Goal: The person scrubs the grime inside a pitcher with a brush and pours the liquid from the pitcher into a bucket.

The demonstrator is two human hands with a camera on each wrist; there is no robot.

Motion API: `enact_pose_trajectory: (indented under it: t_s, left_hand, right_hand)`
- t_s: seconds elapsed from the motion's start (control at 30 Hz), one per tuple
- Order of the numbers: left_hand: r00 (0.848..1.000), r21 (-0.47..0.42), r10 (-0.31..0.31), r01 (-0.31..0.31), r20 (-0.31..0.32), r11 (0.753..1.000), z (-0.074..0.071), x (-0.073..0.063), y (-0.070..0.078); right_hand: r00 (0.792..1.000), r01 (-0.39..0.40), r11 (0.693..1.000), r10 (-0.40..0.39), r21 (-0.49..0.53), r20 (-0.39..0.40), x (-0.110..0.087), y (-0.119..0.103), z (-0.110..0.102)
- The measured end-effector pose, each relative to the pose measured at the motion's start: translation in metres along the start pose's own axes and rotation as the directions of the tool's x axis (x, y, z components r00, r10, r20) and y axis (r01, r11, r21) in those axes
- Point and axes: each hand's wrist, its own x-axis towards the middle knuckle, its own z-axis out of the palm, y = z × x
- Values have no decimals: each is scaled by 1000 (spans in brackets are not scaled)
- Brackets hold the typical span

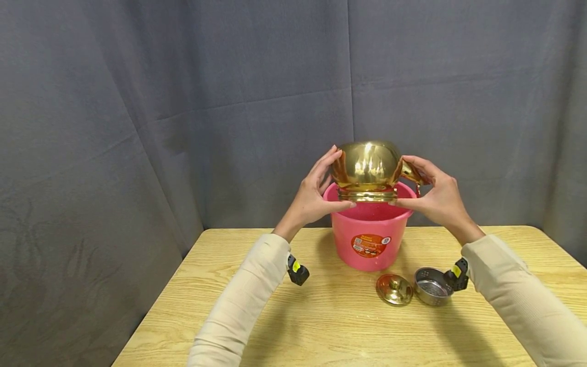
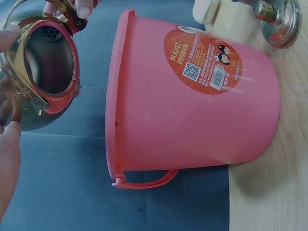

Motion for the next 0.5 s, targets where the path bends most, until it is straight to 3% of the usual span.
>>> enact_pose_trajectory:
  t_s: [0.27,0.5]
  left_hand:
    - [1000,-12,1,-2,-8,1000,1,0,-2]
    - [1000,-2,6,-6,-9,1000,2,-1,-3]
  right_hand:
    - [1000,1,1000,-1,-13,-7,-1,2,2]
    - [1000,-19,999,18,-40,-13,0,35,5]
